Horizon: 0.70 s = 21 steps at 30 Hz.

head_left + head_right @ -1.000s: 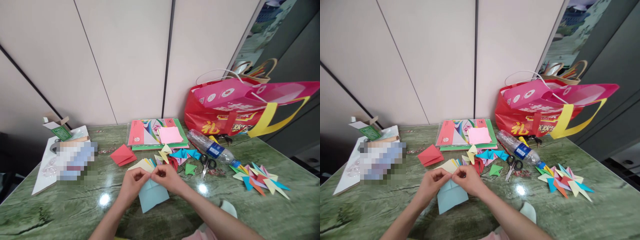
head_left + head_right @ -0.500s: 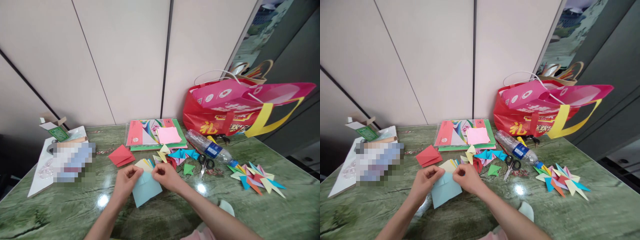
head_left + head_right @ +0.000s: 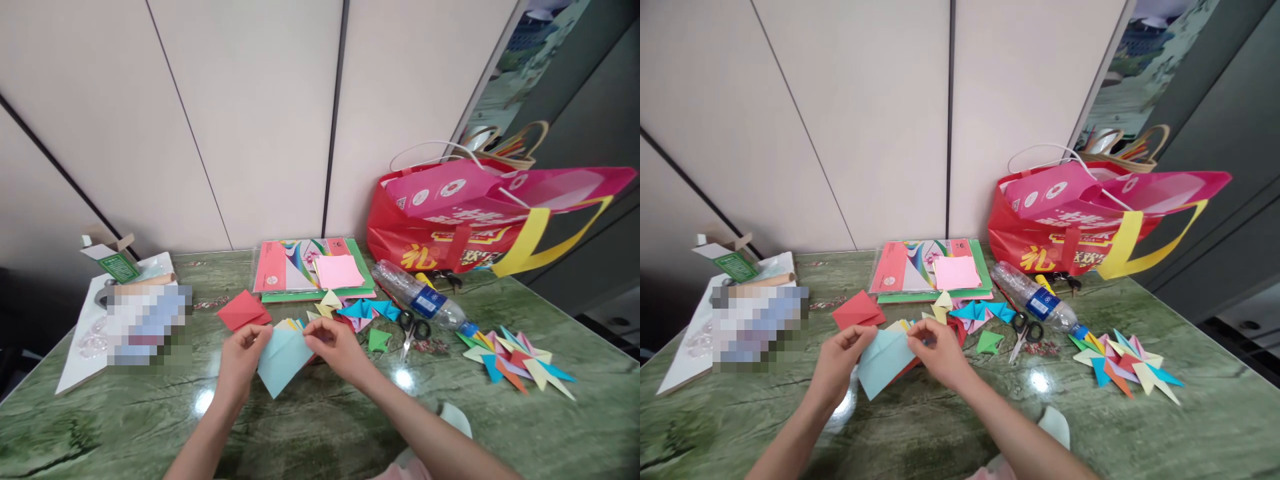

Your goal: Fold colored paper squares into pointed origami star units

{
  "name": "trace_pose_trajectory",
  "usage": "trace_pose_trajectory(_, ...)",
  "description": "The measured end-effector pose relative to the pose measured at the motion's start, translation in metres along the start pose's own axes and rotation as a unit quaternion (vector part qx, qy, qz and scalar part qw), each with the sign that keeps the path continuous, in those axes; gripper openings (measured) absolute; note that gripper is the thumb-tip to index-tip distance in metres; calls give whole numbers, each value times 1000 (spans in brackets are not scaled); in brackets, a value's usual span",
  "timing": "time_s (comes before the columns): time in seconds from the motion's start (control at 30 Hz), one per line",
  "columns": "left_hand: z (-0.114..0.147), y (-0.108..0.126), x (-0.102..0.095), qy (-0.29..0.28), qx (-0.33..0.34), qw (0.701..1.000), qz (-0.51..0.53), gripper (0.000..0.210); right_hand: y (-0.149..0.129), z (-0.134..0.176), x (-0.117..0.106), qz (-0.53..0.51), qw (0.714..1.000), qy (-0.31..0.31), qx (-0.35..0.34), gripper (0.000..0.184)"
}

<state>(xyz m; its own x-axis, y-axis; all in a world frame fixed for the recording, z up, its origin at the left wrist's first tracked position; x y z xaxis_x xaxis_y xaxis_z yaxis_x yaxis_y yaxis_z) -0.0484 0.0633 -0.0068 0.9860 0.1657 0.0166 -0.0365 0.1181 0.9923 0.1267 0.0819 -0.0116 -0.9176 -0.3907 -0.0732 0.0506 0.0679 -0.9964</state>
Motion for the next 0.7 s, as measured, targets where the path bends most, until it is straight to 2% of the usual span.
trace_pose_trajectory(0.1, 3, -3, 7, -30, -8, 999, -10, 26, -7, 4, 6, 28, 999, -22, -29, 9)
trace_pose_trajectory(0.23, 5, -3, 12, -57, -14, 998, -13, 25, -5, 6, 11, 82, 995, -57, -25, 16)
trace_pose_trajectory(0.5, 12, -7, 28, -163, -92, 982, 27, 30, -3, 4, 1, 103, 994, -4, -22, 19)
trace_pose_trajectory(0.7, 14, -5, 31, -183, -105, 976, 59, 28, -5, 5, 3, 100, 994, -8, -40, 16)
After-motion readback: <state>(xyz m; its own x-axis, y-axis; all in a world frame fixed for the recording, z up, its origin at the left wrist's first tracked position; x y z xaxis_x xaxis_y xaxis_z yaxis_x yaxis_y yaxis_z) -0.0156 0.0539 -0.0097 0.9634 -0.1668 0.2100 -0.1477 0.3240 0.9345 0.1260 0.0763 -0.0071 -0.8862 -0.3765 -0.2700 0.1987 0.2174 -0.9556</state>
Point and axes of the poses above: each hand's wrist, its own z-axis away from the middle knuckle, its own x-axis out of the palm, y = z × x, the point moved 5 cm from there along -z, towards the middle knuckle, and after that the axes turned 7 degrees about -y, right-handed, at the moved point
